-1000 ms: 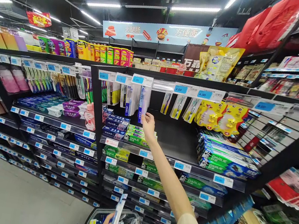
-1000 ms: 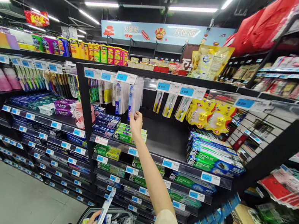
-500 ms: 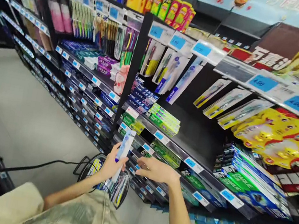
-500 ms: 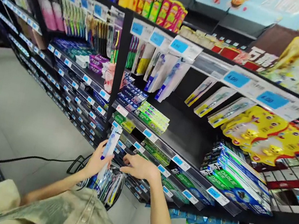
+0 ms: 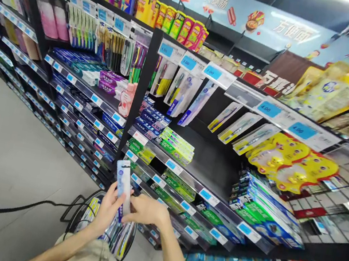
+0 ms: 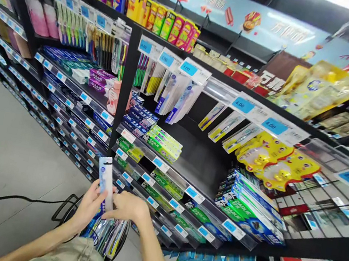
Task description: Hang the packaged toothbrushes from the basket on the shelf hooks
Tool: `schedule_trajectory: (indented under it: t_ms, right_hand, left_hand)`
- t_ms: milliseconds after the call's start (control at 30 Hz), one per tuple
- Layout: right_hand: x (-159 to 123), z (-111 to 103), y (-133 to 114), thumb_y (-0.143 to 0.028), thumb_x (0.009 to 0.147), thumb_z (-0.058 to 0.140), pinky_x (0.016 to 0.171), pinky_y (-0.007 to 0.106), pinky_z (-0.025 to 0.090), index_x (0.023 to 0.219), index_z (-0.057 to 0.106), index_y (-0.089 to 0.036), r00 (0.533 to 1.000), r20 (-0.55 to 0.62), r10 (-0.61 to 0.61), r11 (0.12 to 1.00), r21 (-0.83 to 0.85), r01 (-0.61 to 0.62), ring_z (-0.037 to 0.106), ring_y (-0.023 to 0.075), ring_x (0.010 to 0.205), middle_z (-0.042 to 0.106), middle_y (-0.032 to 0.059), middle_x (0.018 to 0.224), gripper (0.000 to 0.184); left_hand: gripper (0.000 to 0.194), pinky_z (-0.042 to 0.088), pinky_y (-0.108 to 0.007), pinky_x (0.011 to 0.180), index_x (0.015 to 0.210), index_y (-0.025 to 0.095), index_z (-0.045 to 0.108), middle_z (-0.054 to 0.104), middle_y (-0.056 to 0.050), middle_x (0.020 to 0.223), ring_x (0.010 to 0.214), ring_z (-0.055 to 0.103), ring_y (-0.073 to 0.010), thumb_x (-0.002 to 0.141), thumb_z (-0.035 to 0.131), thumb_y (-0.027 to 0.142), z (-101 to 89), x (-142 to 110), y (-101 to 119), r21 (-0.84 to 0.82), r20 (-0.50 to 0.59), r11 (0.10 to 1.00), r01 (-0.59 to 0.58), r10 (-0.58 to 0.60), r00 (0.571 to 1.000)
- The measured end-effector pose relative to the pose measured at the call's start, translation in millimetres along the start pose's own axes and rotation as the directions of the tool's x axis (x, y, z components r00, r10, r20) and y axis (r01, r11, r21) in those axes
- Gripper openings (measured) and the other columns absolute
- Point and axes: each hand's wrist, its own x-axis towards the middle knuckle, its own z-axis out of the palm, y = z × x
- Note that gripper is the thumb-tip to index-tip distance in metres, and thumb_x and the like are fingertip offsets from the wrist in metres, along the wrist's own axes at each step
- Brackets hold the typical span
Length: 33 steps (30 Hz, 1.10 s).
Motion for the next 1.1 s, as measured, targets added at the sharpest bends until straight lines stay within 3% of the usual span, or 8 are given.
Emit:
schedule_trajectory:
  t_ms: [133, 300, 433, 567, 633, 733, 967, 1100]
  right_hand:
    - [9.9, 3.3, -6.6, -0.051, 0.097, 0.056, 0.063, 0.029, 0.042, 0.1, 0.063, -0.017, 0.995, -0.087, -0.052, 0.992, -0.116, 0.041, 0.067, 0.0241, 0.076, 0.073, 0.0088, 0.087, 0.035]
    - [2.9, -17.6, -5.8, -0.047, 0.1, 0.051, 0.067, 0.027, 0.047, 0.1, 0.061, -0.023, 0.906, -0.421, 0.051, 0.908, 0.398, 0.134, 0.062, 0.0176, 0.073, 0.067, 0.0008, 0.083, 0.026]
    - [-9.8, -52.4, 8.0, -0.05, 0.095, 0.059, 0.066, 0.026, 0.051, 0.136, 0.048, -0.023, 0.584, -0.719, 0.376, 0.71, 0.629, 0.318, 0.062, 0.0167, 0.073, 0.069, 0.0027, 0.092, 0.049]
    - [-26.6, -89.4, 13.8, -0.054, 0.093, 0.06, 0.061, 0.027, 0.05, 0.146, 0.043, -0.021, 0.359, -0.821, 0.443, 0.781, 0.55, 0.295, 0.059, 0.0169, 0.068, 0.07, 0.0045, 0.09, 0.065]
    - [-30.6, -105.6, 9.7, -0.055, 0.094, 0.058, 0.06, 0.028, 0.05, 0.148, 0.044, -0.021, 0.338, -0.853, 0.398, 0.845, 0.484, 0.226, 0.059, 0.0174, 0.068, 0.07, 0.005, 0.09, 0.066]
    - [-26.5, -129.5, 0.4, -0.054, 0.096, 0.055, 0.063, 0.028, 0.05, 0.151, 0.045, -0.021, 0.319, -0.896, 0.309, 0.905, 0.38, 0.19, 0.06, 0.0183, 0.072, 0.069, 0.005, 0.09, 0.065]
    - [-1.4, -178.7, -6.6, -0.052, 0.096, 0.054, 0.057, 0.026, 0.042, 0.153, 0.045, -0.02, 0.216, -0.948, 0.234, 0.943, 0.275, 0.186, 0.051, 0.0147, 0.061, 0.063, 0.0017, 0.078, 0.066]
    - [10.4, -189.8, 1.5, -0.049, 0.097, 0.054, 0.06, 0.027, 0.043, 0.152, 0.045, -0.018, 0.19, -0.955, 0.229, 0.954, 0.259, 0.15, 0.051, 0.0144, 0.06, 0.064, 0.001, 0.076, 0.064]
  left_hand:
    - [0.063, 0.057, -0.039, 0.099, 0.121, 0.014, 0.063, 0.075, -0.017, 0.12, 0.116, 0.07, -0.0324, 0.08, 0.077, 0.06, 4.8, 7.7, 22.9, -0.018, -0.075, 0.998, -0.062, 0.06, 0.995]
    - [0.055, 0.051, -0.041, 0.108, 0.121, 0.019, 0.067, 0.072, -0.013, 0.129, 0.125, 0.064, -0.0314, 0.081, 0.077, 0.055, 11.5, 8.0, 36.8, 0.067, -0.043, 0.989, -0.129, 0.132, 0.99]
    - [0.057, 0.055, -0.038, 0.094, 0.128, 0.021, 0.063, 0.076, -0.013, 0.12, 0.108, 0.07, -0.0287, 0.085, 0.072, 0.058, 9.2, -0.2, 19.0, 0.133, 0.27, 0.991, 0.021, -0.057, 0.961]
    - [0.051, 0.052, -0.035, 0.084, 0.129, 0.022, 0.061, 0.08, -0.007, 0.096, 0.086, 0.072, -0.024, 0.09, 0.066, 0.055, 5.0, -19.1, -0.9, 0.268, 0.58, 0.952, 0.148, -0.282, 0.764]
    - [0.041, 0.051, -0.036, 0.086, 0.124, 0.024, 0.065, 0.08, -0.006, 0.096, 0.087, 0.071, -0.0244, 0.094, 0.062, 0.052, 4.2, -29.3, -1.5, 0.392, 0.663, 0.914, 0.106, -0.36, 0.656]
    - [0.032, 0.046, -0.037, 0.095, 0.121, 0.031, 0.072, 0.081, -0.004, 0.098, 0.1, 0.068, -0.0278, 0.096, 0.059, 0.047, 3.6, -38.9, 4.0, 0.541, 0.701, 0.839, -0.062, -0.41, 0.583]
    - [0.037, 0.042, -0.034, 0.096, 0.133, 0.036, 0.065, 0.079, 0.0, 0.11, 0.111, 0.062, -0.0274, 0.098, 0.055, 0.046, -3.3, -34.3, -4.0, 0.633, 0.717, 0.741, -0.224, -0.453, 0.529]
    - [0.037, 0.04, -0.034, 0.1, 0.134, 0.033, 0.059, 0.079, 0.002, 0.11, 0.114, 0.06, -0.025, 0.098, 0.054, 0.038, -7.8, -29.8, -7.0, 0.692, 0.676, 0.677, -0.253, -0.483, 0.556]
